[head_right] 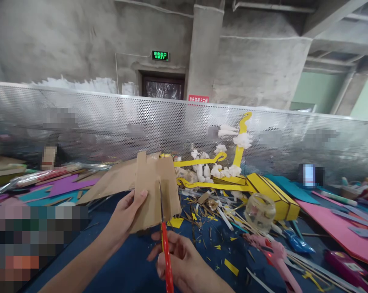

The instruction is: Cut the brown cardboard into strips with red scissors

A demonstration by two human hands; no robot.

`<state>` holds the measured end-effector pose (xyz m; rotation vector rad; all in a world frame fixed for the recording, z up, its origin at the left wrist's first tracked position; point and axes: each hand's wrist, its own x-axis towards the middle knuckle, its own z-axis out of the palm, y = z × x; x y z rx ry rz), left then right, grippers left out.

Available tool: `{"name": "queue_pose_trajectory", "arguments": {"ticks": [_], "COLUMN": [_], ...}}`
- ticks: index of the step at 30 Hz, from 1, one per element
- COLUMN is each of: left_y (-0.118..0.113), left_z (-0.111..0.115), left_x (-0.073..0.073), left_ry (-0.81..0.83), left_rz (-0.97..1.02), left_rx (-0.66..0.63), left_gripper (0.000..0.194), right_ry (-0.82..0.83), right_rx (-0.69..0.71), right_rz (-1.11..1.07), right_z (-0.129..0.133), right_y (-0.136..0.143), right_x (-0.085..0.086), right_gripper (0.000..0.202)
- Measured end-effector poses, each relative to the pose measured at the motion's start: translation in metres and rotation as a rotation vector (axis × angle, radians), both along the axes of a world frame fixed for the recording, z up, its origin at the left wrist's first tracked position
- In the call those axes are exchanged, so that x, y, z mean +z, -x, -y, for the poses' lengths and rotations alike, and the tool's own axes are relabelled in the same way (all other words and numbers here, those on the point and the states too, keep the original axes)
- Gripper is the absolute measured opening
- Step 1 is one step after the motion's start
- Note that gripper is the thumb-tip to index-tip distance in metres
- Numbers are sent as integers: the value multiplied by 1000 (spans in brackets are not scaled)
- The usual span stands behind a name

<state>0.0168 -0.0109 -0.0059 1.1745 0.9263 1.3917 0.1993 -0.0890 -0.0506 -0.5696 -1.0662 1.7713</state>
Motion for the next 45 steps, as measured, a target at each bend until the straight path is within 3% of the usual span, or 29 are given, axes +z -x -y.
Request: {"name": "queue_pose_trajectory", "arguments": {"ticks": [4, 8, 14, 18, 26, 32, 45], "left_y": [-4, -5, -3, 0, 1, 2, 6], "left_z": [7, 10, 11, 12, 12, 9, 1], "left_x": [4, 7, 8, 9, 15, 11, 3], "left_ry": [94, 182, 173, 140, 64, 17, -24], "left_rz": [63, 132, 166, 126, 71, 67, 9], "left_rx": [-63, -125, -243, -270, -232, -200, -128], "left_gripper": [51, 44, 37, 38, 46, 41, 52], "right_ry": [-7, -38, -106, -140, -171, -190, -96], "right_rx": [27, 29, -151, -122, -68, -52, -63], "right_rz": [-4, -26, 11, 59, 126, 196, 202], "right_z": [1, -8, -18, -15, -10, -9, -9], "right_y": [3, 12, 18, 11, 5, 7, 8], "right_x": [-3, -21, -43, -35, -26, -25, -23], "right_gripper": [56, 62, 61, 54, 60, 59, 58]}}
